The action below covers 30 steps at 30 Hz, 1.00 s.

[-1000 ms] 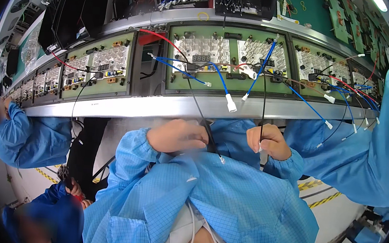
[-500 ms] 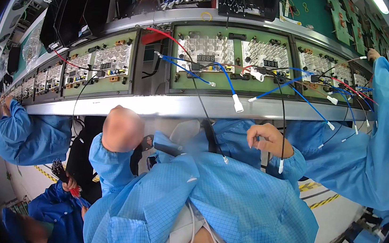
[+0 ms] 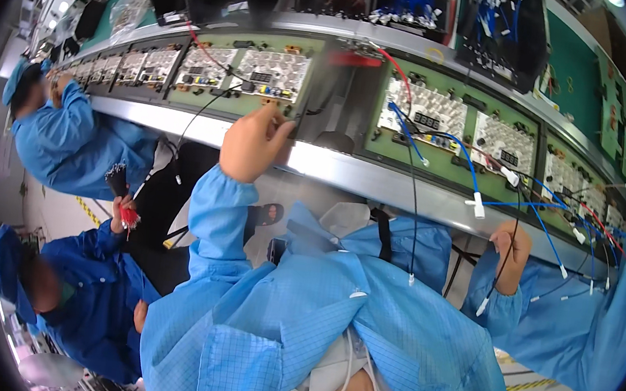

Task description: Assembling and connecting wires to electronic circuit boards at a manual assembly station.

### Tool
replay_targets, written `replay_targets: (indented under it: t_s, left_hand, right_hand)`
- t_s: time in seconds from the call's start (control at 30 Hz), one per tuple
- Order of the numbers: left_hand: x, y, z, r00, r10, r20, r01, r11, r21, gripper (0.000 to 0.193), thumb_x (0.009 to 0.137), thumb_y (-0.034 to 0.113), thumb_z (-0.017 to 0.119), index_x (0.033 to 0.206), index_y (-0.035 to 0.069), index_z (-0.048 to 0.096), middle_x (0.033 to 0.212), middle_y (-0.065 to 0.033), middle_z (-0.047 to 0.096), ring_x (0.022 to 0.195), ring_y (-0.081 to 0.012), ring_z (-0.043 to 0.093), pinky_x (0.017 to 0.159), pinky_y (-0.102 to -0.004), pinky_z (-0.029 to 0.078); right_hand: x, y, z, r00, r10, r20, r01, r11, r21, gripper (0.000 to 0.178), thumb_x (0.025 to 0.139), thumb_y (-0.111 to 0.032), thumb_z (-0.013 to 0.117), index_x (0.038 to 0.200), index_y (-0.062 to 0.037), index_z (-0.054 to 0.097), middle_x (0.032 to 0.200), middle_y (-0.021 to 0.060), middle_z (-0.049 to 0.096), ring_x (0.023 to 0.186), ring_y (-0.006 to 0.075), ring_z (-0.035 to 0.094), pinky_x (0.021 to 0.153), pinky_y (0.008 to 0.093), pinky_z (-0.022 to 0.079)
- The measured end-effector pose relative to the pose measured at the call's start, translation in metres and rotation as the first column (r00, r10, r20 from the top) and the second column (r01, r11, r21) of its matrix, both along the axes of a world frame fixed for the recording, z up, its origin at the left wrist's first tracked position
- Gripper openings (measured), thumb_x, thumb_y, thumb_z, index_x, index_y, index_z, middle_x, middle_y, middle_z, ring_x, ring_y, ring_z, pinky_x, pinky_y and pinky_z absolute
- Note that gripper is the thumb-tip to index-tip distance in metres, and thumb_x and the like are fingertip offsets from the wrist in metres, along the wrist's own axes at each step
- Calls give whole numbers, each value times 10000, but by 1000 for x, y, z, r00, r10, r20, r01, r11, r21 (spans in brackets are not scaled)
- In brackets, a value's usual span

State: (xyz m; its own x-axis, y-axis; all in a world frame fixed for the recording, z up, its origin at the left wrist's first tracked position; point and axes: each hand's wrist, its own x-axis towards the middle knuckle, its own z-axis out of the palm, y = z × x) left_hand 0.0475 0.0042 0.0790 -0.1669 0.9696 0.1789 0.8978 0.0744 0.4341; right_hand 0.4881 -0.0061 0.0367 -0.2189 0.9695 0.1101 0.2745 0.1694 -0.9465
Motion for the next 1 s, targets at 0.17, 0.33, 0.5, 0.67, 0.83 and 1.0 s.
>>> replay_targets:
  t_s: [0.17,0.33,0.5,0.67,0.83,1.0]
  left_hand:
    - [5,4,-9,995,35,-92,-38,999,-28,292,771,339,710,819,69,610,575,-102,581,543,-294,584,493,-392,431]
    - [20,12,-1,974,48,-220,-91,978,-190,303,727,330,702,811,60,593,723,-145,646,716,-357,632,627,-465,493]
    - [20,13,-11,962,49,-267,-100,979,-180,265,721,296,665,803,54,595,739,-171,641,700,-368,632,626,-470,499]
    - [11,12,-24,960,56,-274,-60,998,-6,234,670,281,681,705,76,576,620,-115,597,609,-340,609,547,-451,476]
    - [9,11,-24,963,49,-266,-51,999,-3,232,668,281,674,693,74,573,610,-123,590,611,-344,609,551,-453,479]
    - [12,12,-29,966,38,-256,-36,999,12,232,670,281,665,671,71,565,599,-123,583,595,-343,604,539,-447,475]
  right_hand:
    - [-10,-6,-4,999,-37,26,37,999,20,184,870,-89,500,714,4,530,663,64,541,597,151,476,556,268,352]
    - [-4,-8,-8,997,-77,19,73,984,165,205,871,-114,511,698,-7,534,622,46,500,565,129,437,530,264,327]
    - [4,-4,-10,999,-32,-25,37,971,236,305,940,-200,468,683,-36,480,640,15,419,528,69,335,477,236,233]
    - [4,-9,-9,990,-93,-102,110,978,175,248,919,-70,426,694,0,502,641,32,447,533,87,376,492,235,268]
    - [7,-7,-12,988,-31,-154,56,985,162,238,922,-74,421,713,-1,509,656,40,456,545,91,380,498,234,276]
    - [3,-8,-6,994,-45,-95,68,965,254,326,973,-193,441,692,-29,461,613,11,383,518,62,311,466,220,206]
